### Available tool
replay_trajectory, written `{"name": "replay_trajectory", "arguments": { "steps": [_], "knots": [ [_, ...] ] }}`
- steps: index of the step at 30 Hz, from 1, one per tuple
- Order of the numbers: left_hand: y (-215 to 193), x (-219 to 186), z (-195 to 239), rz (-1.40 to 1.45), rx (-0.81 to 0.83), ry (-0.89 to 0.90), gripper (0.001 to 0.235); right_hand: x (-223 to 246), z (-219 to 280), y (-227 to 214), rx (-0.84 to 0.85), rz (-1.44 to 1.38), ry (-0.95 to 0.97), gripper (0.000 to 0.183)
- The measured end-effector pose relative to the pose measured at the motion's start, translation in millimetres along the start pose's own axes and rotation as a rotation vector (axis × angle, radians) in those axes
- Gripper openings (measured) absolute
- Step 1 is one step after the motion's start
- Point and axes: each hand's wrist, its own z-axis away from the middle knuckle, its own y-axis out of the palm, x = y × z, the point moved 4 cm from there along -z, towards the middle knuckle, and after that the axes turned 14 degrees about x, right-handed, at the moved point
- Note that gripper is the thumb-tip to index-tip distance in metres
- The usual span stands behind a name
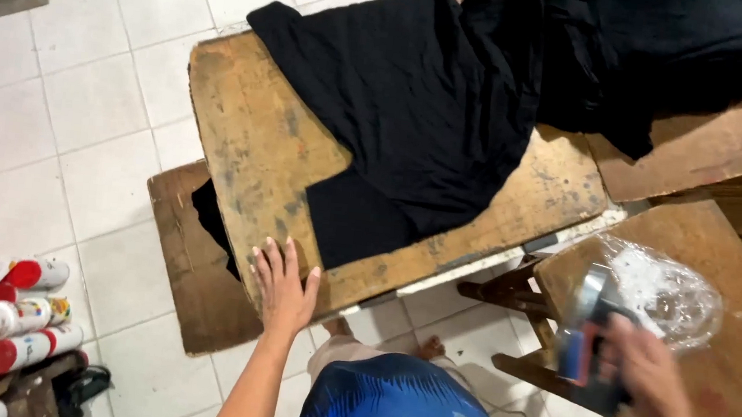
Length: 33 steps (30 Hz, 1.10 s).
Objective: Applying heat-transfer labels to black shirts using a hand iron on a wooden table.
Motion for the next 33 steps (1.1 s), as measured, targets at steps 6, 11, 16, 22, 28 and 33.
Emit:
{"name": "replay_trajectory", "arguments": {
  "steps": [6,11,16,22,28,33],
  "knots": [
    [-46,-6,-32,-0.202,0.291,-0.041,0.082,138,-39,231,0.405,0.202,-0.107,0.040],
    [-52,-4,-40,-0.217,0.411,-0.038,0.090,140,-91,345,0.468,0.297,-0.054,0.041],
    [-60,-4,-41,-0.177,0.540,-0.075,0.094,99,-145,380,0.430,0.472,-0.041,0.048],
    [-73,-7,-41,-0.118,0.646,-0.079,0.091,139,-109,392,0.382,0.660,0.003,0.058],
    [-84,-12,-38,-0.099,0.667,-0.104,0.102,189,-67,401,0.345,0.791,0.013,0.060],
    [-85,-18,-41,-0.112,0.634,-0.127,0.105,201,-63,406,0.341,0.836,0.009,0.059]
  ]
}}
